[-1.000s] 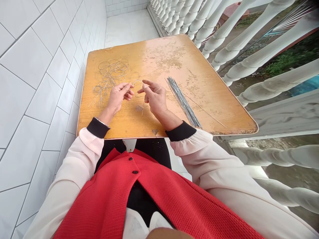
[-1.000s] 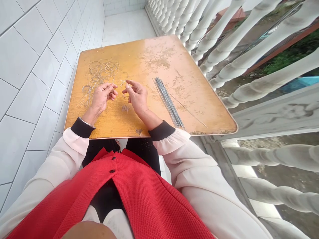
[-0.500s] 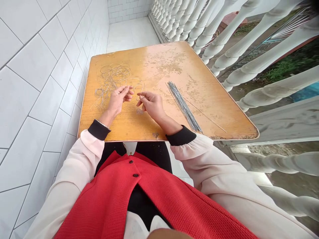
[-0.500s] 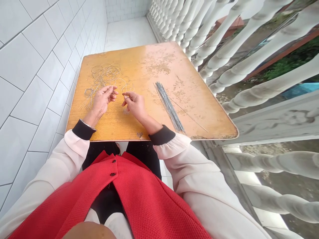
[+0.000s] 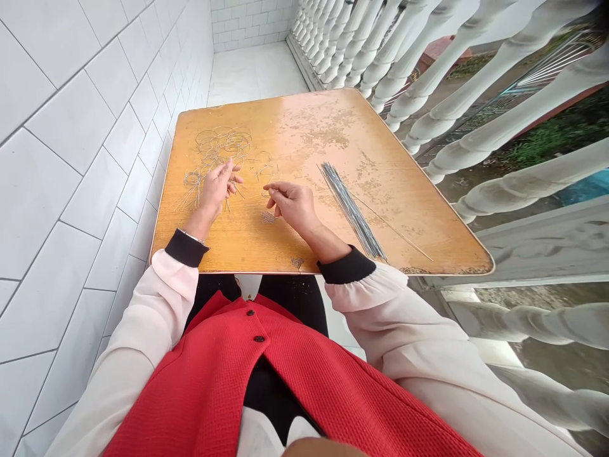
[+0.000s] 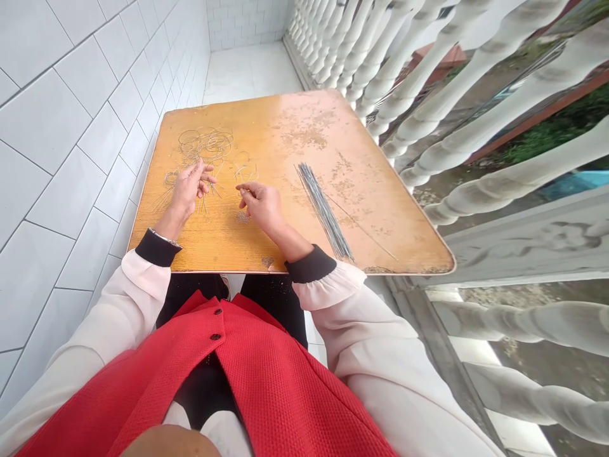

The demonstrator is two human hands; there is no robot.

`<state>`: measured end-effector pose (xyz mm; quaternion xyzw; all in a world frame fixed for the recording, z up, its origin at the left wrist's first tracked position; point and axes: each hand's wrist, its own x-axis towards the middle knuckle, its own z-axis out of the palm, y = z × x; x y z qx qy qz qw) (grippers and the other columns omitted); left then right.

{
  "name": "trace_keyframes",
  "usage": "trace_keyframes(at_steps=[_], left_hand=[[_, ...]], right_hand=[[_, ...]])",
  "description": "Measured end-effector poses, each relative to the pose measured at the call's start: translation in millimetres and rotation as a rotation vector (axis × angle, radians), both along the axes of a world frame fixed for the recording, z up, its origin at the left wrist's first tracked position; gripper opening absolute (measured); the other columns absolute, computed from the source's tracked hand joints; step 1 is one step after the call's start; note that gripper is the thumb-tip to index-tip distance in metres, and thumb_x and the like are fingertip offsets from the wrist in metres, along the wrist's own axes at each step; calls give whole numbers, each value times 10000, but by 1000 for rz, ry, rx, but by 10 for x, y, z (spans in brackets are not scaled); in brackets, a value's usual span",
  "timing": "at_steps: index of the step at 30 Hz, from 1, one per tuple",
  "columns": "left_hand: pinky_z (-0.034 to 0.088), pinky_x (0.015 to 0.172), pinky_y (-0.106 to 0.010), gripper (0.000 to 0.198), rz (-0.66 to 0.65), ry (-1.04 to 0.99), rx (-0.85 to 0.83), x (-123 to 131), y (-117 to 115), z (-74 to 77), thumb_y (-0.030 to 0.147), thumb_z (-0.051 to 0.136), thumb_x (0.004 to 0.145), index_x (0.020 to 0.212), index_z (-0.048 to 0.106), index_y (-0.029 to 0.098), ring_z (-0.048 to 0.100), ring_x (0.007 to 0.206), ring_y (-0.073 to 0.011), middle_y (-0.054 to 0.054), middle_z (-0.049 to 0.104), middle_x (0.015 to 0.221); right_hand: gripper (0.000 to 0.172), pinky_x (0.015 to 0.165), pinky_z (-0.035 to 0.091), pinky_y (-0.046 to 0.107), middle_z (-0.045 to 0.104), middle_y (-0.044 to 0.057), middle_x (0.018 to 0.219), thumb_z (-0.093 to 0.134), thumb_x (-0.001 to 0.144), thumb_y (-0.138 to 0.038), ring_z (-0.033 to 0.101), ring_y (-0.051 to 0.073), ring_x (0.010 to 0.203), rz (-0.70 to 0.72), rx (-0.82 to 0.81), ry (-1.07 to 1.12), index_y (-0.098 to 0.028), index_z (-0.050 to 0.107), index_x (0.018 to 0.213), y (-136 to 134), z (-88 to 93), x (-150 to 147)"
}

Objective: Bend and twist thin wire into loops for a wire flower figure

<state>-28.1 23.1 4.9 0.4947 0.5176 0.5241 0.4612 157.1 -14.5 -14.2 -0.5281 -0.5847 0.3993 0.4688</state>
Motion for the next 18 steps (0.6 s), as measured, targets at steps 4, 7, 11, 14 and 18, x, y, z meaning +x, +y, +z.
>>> trace_keyframes(at_steps=[4, 7, 11, 14, 18], left_hand=[[294, 449, -164, 323, -92, -23, -18, 35, -25, -26, 482, 637, 956, 904, 689, 167, 481, 466, -9, 4, 689, 714], [262, 435, -144, 219, -166, -71, -53, 90, -77, -22, 355, 637, 977, 901, 680, 154, 450, 458, 6, 15, 679, 704], [288, 449, -132, 147, -217, -196, -130, 147, -140, 14, 267, 603, 999, 951, 677, 149, 441, 463, 12, 21, 670, 715], [327, 475, -130, 153, -233, -264, -159, 190, -177, 29, 251, 575, 1014, 971, 673, 142, 462, 480, 9, 17, 662, 717], [358, 504, -127, 212, -255, -228, -141, 244, -216, 22, 213, 484, 1049, 983, 667, 128, 488, 501, 7, 19, 657, 731]], right_hand=[[154, 411, 366, 191, 609, -32, 531, 592, 883, -87, 467, 68, 374, 38, -26, 66, -117, 742, 896, -18, 33, -36], [175, 389, 333, 176, 607, -40, 519, 562, 904, -54, 437, 52, 350, 61, -60, 102, -122, 717, 857, -35, 51, -71], [177, 375, 330, 164, 619, -39, 522, 567, 935, -62, 444, 45, 336, 66, -84, 128, -129, 695, 832, -49, 60, -96], [169, 373, 336, 161, 635, -31, 541, 579, 954, -73, 456, 42, 330, 75, -96, 137, -128, 684, 833, -51, 37, -117], [199, 366, 337, 160, 647, -22, 563, 594, 982, -114, 480, 40, 325, 112, -139, 104, -132, 649, 791, -46, -21, -153]])
